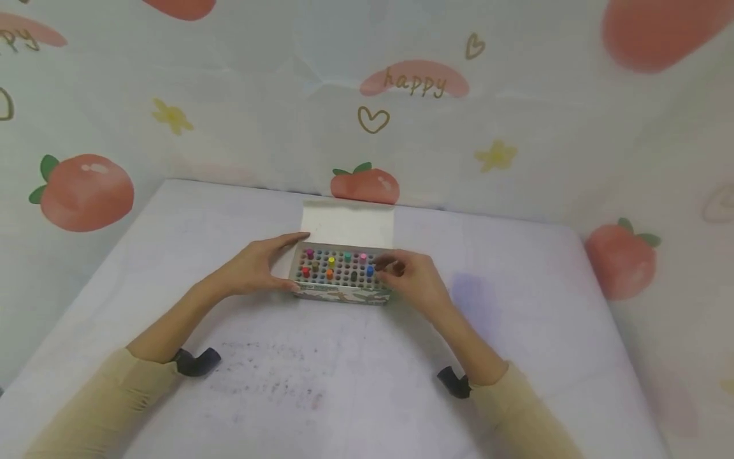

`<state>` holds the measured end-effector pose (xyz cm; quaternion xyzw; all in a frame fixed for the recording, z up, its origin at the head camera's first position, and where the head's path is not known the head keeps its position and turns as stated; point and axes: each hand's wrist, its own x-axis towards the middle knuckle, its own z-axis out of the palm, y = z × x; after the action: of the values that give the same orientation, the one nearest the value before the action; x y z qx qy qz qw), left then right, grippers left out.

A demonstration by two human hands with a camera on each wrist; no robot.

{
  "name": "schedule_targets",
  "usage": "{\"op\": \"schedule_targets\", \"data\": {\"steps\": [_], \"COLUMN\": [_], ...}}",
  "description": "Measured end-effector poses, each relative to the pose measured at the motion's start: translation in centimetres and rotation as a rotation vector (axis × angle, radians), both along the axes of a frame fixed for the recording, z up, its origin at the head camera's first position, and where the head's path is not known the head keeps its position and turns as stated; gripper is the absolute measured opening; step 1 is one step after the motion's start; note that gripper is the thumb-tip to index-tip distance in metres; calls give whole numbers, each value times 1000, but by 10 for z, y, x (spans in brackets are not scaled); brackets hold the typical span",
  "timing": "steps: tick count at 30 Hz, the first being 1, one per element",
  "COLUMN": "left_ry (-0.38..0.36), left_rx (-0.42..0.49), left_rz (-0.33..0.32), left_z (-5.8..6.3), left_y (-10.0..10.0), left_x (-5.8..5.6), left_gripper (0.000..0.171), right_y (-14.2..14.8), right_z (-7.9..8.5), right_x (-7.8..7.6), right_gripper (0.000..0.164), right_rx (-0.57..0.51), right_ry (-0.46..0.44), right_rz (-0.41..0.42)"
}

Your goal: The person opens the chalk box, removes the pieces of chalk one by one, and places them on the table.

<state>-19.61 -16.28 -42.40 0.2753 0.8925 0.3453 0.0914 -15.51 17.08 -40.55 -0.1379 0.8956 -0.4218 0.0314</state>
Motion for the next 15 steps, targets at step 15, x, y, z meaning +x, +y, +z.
{"op": "schedule_targets", "data": {"steps": [15], "left_ry": [-10], "left_rx": [29], "left_rz": [4], "left_z": [-4], "left_y": [-1], "left_x": [1], "left_gripper": [104], "right_y": [-7], "right_z": [-7], "right_x": [-3], "right_gripper": [22], "right_rx": [101], "right_ry": [57], "right_rz": [53]}}
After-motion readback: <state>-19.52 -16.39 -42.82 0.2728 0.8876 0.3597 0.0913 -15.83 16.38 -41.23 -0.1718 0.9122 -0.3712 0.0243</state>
